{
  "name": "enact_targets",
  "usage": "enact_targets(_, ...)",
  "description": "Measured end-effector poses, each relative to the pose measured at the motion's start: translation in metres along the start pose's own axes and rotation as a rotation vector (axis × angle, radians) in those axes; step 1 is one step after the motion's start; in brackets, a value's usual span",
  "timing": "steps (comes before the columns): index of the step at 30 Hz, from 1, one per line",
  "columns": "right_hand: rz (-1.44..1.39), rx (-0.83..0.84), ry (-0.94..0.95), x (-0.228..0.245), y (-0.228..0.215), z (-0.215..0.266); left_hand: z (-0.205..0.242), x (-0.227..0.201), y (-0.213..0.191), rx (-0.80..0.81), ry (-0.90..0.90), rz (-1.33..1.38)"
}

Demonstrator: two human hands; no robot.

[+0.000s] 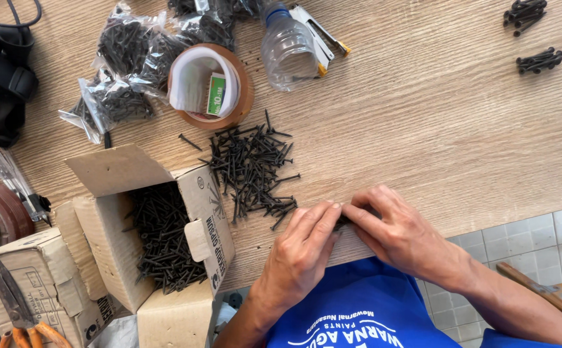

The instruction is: The person sorts black screws from a cardboard box onto a wooden table, arranging them into small piles. The person repeatedly picks up screws and places them in organized groups on the table surface.

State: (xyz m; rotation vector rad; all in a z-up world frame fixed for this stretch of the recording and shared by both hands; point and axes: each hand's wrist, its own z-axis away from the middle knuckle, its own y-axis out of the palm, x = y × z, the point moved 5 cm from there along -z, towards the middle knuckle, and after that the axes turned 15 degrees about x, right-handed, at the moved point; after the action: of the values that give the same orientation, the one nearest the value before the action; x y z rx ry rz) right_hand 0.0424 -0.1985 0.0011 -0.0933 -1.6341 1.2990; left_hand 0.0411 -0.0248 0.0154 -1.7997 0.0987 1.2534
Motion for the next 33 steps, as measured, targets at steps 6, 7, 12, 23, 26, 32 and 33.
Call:
enact_targets(6, 0.019, -0.047, 0.008, 0.001, -0.004, 0.0, -0.012, -0.007, 0.0, -0.127, 0.026, -0.06)
enact_targets(7, 0.016, -0.052, 0.011, -0.002, -0.003, 0.002, -0.015, -0.009, 0.003, -0.121, 0.028, -0.062)
enact_targets(12, 0.033, -0.169, -0.027, -0.012, -0.014, 0.017, -0.028, -0.015, 0.012, -0.191, 0.015, -0.054)
enact_targets(23, 0.023, -0.252, 0.045, -0.063, -0.044, 0.069, -0.094, -0.026, 0.052, -0.055, 0.11, 0.021)
enact_targets(26, 0.016, -0.267, 0.06, -0.071, -0.057, 0.077, -0.116, -0.032, 0.062, -0.068, 0.117, 0.011)
enact_targets(32, 0.149, -0.316, 0.081, -0.09, -0.072, 0.1, -0.148, -0.049, 0.07, 0.031, 0.161, -0.017)
enact_targets(33, 0.198, -0.321, 0.092, -0.095, -0.073, 0.104, -0.152, -0.052, 0.07, 0.07, 0.171, -0.012)
